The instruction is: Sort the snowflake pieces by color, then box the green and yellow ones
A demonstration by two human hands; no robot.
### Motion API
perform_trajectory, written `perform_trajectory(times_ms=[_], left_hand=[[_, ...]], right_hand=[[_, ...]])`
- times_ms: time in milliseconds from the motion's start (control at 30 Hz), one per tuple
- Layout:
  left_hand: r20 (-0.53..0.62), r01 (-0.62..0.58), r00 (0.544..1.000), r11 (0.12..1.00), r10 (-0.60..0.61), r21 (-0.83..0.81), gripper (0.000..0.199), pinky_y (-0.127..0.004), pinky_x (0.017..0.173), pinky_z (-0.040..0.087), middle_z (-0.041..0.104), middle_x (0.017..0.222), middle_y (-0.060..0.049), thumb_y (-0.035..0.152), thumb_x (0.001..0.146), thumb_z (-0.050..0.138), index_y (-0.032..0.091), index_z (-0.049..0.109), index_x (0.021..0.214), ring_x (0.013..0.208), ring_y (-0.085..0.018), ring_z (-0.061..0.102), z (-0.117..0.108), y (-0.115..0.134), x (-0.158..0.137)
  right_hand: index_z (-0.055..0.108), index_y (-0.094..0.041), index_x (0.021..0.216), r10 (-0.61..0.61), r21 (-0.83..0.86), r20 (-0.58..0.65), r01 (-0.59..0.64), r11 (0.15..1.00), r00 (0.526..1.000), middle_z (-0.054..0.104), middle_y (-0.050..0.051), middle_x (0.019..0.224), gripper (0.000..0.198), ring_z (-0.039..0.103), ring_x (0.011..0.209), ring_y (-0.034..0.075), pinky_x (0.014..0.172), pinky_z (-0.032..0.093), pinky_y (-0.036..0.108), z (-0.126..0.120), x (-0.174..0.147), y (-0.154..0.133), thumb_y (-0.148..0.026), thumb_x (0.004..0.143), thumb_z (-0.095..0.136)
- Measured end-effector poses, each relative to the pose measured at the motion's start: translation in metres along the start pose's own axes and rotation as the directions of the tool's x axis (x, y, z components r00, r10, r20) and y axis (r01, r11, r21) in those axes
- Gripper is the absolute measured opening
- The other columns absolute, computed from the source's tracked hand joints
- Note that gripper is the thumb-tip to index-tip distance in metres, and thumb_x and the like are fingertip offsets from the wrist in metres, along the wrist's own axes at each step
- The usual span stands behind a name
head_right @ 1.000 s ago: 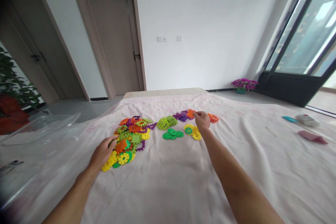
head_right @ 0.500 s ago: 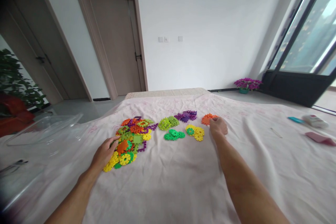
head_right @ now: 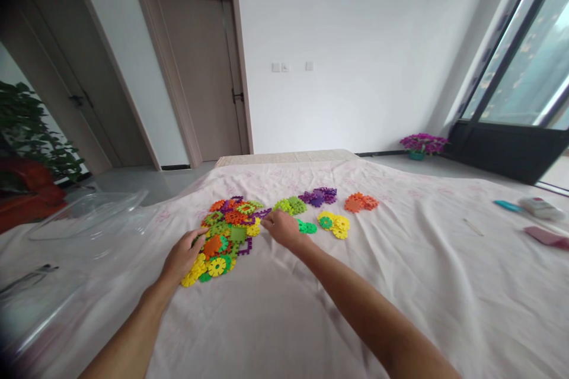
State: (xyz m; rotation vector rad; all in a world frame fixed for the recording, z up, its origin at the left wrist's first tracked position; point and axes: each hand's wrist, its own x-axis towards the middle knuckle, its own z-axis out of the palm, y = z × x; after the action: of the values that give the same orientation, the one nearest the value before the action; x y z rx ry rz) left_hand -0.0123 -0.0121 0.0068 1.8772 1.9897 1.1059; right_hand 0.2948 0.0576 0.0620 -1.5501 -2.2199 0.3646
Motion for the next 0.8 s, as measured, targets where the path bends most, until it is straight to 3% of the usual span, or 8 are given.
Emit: perform_trajectory(times_ms=[167,400,533,667,800], left_hand=[[0.006,0.002,1.0,1.0,-0.002,0.0,0.041,-0.034,0.105,0.043,0.066,0.126,-0.007,0.041,0.091,0.041,0.022,0.065,0.118,0.119,-0.021,0.06,0.0,-0.001,0.0],[0.007,0.014,1.0,1.0,-0.014,0.007,0.041,-0.034,0.105,0.043,0.066,0.127,-0.007,0.041,0.091,0.041,0.022,0.065,0.118,0.12,-0.021,0.059,-0.001,0.001,0.0],[-0.004,0.01,1.0,1.0,-0.01,0.003,0.04,-0.033,0.105,0.043,0.067,0.126,-0.006,0.041,0.09,0.042,0.023,0.066,0.117,0.119,-0.021,0.06,0.0,0.001,0.0],[0.0,0.004,1.0,1.0,-0.004,-0.002,0.04,-0.034,0.106,0.043,0.067,0.126,-0.006,0.041,0.091,0.042,0.022,0.065,0.118,0.12,-0.021,0.06,0.0,0.0,0.0],[0.009,0.005,1.0,1.0,-0.005,-0.002,0.04,-0.035,0.107,0.042,0.066,0.127,-0.007,0.041,0.091,0.04,0.022,0.065,0.118,0.121,-0.021,0.059,-0.001,0.001,0.0]], right_hand=[[0.071,-0.028,0.104,0.085,-0.06,0.021,-0.083,0.995,0.996,0.064,0.004,0.111,0.03,0.06,0.095,0.019,0.072,0.037,0.026,0.022,-0.005,-0.023,-0.048,0.082,0.065],[0.068,-0.024,0.093,0.159,0.033,-0.046,-0.158,0.987,0.986,0.065,0.002,0.101,0.026,0.056,0.092,0.017,0.069,0.031,0.025,0.033,-0.008,-0.022,-0.043,0.075,0.073],[0.067,-0.022,0.084,0.129,0.078,-0.095,-0.122,0.989,0.987,0.067,0.001,0.091,0.017,0.056,0.085,0.016,0.064,0.028,0.023,0.036,-0.014,-0.022,-0.038,0.081,0.067],[0.065,-0.022,0.081,0.122,0.128,-0.168,-0.101,0.987,0.978,0.068,0.0,0.085,0.015,0.055,0.074,0.013,0.059,0.025,0.023,0.025,-0.014,-0.019,-0.035,0.087,0.06],[0.066,-0.021,0.081,0.231,0.112,-0.214,-0.212,0.971,0.949,0.066,0.0,0.077,0.019,0.054,0.068,0.013,0.057,0.025,0.024,-0.006,-0.005,0.003,-0.038,0.087,0.058]])
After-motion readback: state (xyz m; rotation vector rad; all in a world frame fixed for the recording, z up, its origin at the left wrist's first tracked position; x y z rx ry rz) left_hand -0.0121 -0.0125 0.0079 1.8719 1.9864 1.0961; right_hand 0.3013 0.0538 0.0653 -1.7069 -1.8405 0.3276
